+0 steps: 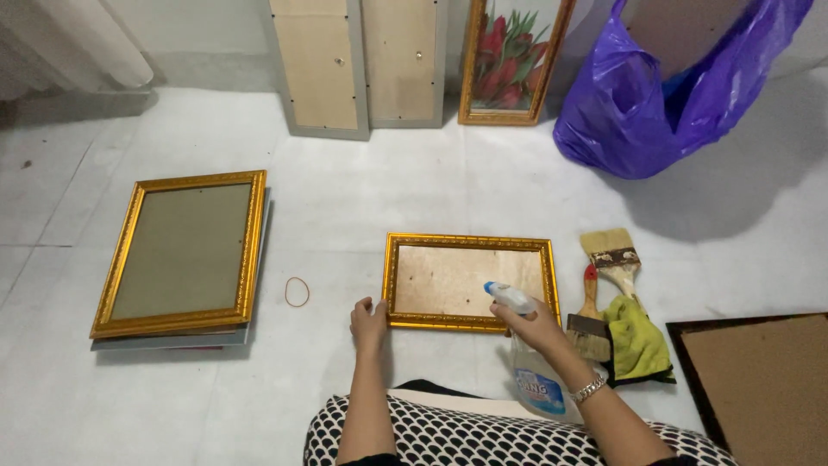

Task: Cleaning the back and edges of picture frames using a cloth and a brush.

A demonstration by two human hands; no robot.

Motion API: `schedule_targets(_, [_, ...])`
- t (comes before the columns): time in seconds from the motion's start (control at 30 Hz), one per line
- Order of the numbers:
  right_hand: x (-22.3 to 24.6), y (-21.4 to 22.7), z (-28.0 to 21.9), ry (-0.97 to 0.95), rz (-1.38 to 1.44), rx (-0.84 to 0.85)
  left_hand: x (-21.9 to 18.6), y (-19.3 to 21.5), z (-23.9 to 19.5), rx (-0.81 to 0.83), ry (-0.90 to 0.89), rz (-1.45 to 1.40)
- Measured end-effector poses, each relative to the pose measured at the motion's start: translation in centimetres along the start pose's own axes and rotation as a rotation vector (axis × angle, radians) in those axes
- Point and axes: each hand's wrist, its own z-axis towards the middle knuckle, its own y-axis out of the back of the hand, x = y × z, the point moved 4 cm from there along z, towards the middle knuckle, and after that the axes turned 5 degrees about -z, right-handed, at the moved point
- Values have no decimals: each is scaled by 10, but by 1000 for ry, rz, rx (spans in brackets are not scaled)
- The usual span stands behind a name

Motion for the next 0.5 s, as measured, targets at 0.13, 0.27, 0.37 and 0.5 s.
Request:
schedule_targets(0.13, [31,34,-15,-36,10,-29,-26,14,-34,-18,-37,56])
schedule_targets(0.27, [18,88,-5,-22,296,-319,-44,18,-55,-62,-19,284])
schedule_targets(0.37, [30,135,-21,-33,303,-523,-28,9,-41,-48,11,335])
schedule_targets(0.5, [-30,204,29,-52,94,-825,-24,5,-34,-59,23,351])
